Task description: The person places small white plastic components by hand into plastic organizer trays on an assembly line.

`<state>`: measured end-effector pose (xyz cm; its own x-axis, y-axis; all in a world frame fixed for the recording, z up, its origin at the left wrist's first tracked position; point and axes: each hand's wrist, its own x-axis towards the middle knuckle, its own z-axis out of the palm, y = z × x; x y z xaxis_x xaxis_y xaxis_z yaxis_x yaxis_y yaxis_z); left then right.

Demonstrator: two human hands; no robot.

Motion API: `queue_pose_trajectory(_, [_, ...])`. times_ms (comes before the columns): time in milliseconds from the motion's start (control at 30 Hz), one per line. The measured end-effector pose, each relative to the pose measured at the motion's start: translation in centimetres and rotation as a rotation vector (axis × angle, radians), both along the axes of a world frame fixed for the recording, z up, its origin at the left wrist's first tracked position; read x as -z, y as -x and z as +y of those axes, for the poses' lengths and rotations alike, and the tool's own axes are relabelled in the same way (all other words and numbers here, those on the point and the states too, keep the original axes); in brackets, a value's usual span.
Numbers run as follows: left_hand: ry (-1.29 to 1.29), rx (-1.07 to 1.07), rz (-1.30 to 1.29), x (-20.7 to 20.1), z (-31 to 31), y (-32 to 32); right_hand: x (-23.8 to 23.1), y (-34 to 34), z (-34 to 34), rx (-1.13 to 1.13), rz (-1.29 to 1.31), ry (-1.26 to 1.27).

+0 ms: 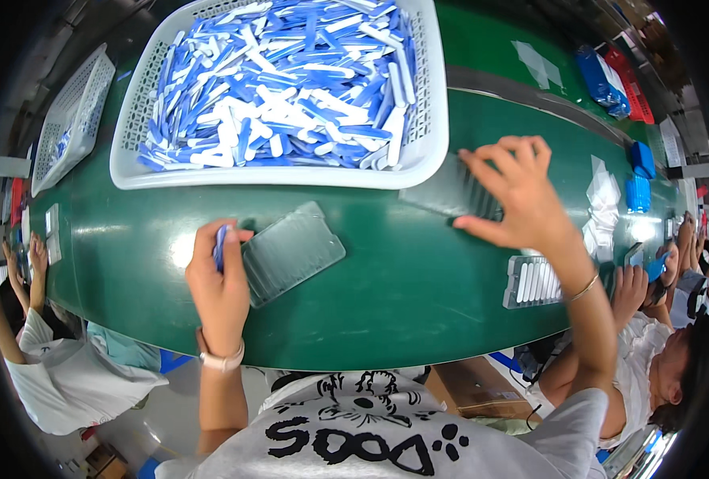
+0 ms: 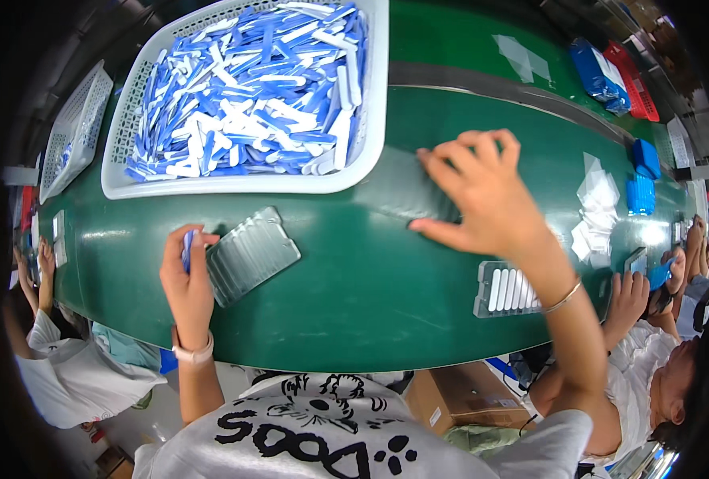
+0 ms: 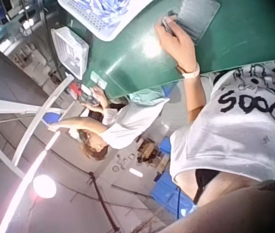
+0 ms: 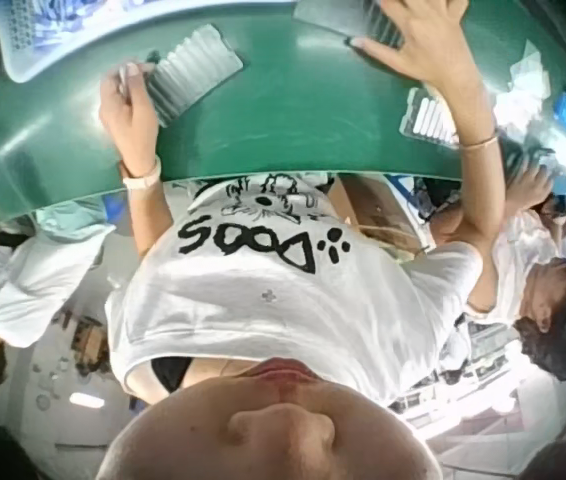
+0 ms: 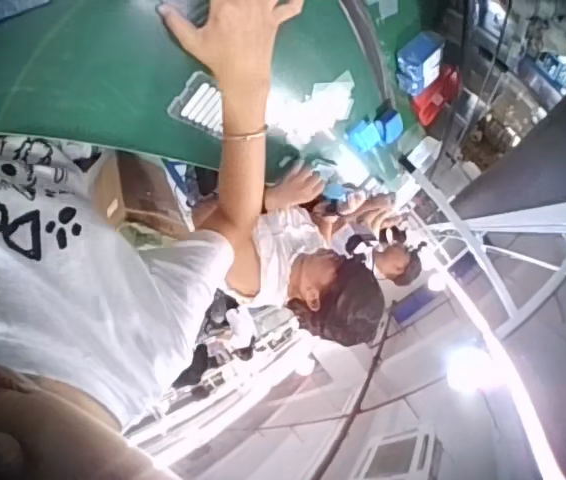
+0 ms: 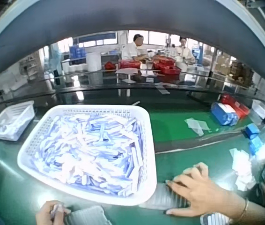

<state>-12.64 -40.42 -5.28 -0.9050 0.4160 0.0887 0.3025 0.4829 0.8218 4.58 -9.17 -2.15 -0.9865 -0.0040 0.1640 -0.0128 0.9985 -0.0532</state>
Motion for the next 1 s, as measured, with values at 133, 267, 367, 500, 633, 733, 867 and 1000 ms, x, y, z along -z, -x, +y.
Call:
queue_pose_trajectory(133, [0.1, 0.256, 0.062, 0.1, 1.5, 0.0, 0.3, 0.2, -4.8, 0.007, -0.052, 0.168])
queue_pose_trajectory(267, [0.164, 0.446, 0.365, 0.6, 1.9, -1.1, -0.4, -2.0, -6.8, 0.02, -0.102, 0.246])
queue_pose_trajectory(367, [0.131, 0.411, 0.421, 1.4, 1.8, -1.3, -0.8, -3.9, -7.5, 0.111, -0.2, 0.225])
queue_pose_trajectory(500, [0.152, 0.38, 0.437, 1.3, 1.9, -1.6, -0.5, -5.2, -9.8, 0.171, -0.157, 0.203])
queue_pose_trajectory(633, [0.221, 0.336, 0.394, 0.9, 2.1, -2.4, 0.0, -5.3, -11.6, 0.156, -0.16, 0.292])
queue_pose_trajectory(733, [0.172, 0.286, 0.402, 1.3, 1.9, -2.2, 0.0, -4.7, -11.4, 0.173, -0.144, 0.272])
queue_pose_trajectory(867, [-0.02, 0.209, 0.431, 0.2, 1.9, -2.0, -1.0, -4.0, -11.0, 0.154, -0.167, 0.295])
queue_pose_trajectory(1000, [-0.51, 0.48, -1.264, -3.7, 2.5, -4.6, -1.6, -4.2, -11.3, 0.224, 0.11, 0.645])
